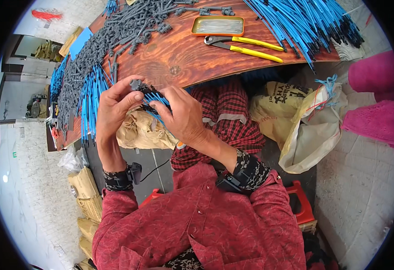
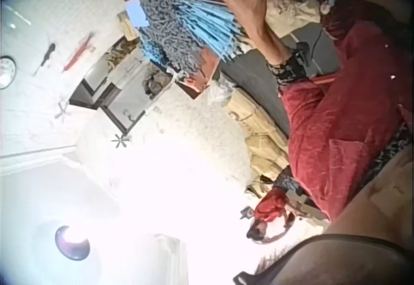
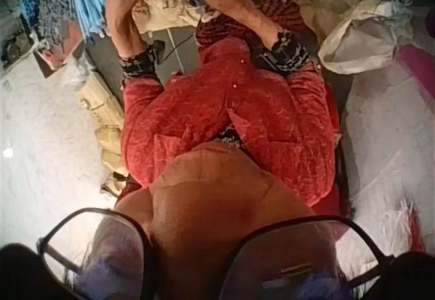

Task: Assembling decorative tassels by bundling blue strands and securing them with a cap.

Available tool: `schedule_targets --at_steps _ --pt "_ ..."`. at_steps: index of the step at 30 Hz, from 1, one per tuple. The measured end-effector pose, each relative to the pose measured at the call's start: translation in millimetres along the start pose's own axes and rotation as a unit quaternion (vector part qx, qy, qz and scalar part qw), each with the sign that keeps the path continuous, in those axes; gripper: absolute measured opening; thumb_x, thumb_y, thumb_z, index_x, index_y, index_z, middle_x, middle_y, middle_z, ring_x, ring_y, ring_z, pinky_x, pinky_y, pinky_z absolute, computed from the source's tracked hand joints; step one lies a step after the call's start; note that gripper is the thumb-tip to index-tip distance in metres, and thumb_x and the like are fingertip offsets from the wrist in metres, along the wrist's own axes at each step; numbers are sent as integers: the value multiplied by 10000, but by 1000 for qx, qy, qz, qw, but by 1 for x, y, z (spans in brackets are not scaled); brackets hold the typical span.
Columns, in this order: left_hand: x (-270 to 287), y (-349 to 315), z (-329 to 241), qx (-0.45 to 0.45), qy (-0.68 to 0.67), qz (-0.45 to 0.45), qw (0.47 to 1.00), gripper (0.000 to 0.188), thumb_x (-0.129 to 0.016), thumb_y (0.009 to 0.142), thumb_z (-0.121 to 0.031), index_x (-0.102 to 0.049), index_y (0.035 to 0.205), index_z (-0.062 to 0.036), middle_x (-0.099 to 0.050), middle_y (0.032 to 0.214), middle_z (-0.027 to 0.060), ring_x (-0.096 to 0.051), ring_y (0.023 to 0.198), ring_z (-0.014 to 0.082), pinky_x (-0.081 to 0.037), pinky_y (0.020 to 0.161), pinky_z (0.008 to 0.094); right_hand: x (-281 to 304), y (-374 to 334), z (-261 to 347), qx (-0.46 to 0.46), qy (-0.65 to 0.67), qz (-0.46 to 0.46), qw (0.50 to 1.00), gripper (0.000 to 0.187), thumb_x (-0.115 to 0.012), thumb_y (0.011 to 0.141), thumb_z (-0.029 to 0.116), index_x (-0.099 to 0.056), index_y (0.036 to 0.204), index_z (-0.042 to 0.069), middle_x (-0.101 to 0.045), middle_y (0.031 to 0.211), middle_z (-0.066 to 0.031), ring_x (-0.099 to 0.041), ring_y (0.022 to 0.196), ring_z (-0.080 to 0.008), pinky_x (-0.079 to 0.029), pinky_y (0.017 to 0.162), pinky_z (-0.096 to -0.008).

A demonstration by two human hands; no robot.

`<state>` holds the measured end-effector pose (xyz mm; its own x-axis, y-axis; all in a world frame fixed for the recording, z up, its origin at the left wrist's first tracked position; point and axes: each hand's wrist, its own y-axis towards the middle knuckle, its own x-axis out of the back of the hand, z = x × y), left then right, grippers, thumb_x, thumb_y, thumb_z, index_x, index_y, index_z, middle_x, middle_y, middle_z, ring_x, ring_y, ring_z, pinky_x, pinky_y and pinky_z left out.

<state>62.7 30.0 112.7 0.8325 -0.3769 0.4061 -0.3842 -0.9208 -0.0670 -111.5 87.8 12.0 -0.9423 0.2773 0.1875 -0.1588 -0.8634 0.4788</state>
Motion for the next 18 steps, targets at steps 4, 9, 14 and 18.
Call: schedule_targets --at_steps 4,9,14,18 --pt "-1 1 -2 -7 -20 18 1000 353 -759 938 -89 -687 1278 -26 -714 950 -22 -609 850 34 -498 745 213 0 5 4 -10 5 -8 1000 220 -692 942 209 -626 1011 11 -650 870 -164 -658 836 -386 -514 692 -472" --pt "4 3 3 1 -43 50 998 340 -745 951 -93 -684 1278 -24 -711 956 -19 -602 857 38 -492 749 215 7 8 7 -11 8 30 999 230 -667 959 226 -610 1010 9 -652 870 -178 -656 833 -399 -509 699 -487" --pt "6 3 6 -22 -40 65 997 342 -744 955 -112 -681 1280 -25 -687 924 -30 -579 834 38 -473 731 219 8 11 7 -37 21 72 997 228 -646 974 223 -586 1019 8 -652 865 -185 -658 827 -409 -504 700 -500" --pt "8 2 3 -33 -25 75 996 334 -740 958 -118 -681 1272 -20 -678 913 -33 -571 830 40 -466 728 224 8 11 7 -29 16 68 997 218 -631 984 217 -576 1007 7 -652 846 -182 -662 818 -406 -503 682 -507"
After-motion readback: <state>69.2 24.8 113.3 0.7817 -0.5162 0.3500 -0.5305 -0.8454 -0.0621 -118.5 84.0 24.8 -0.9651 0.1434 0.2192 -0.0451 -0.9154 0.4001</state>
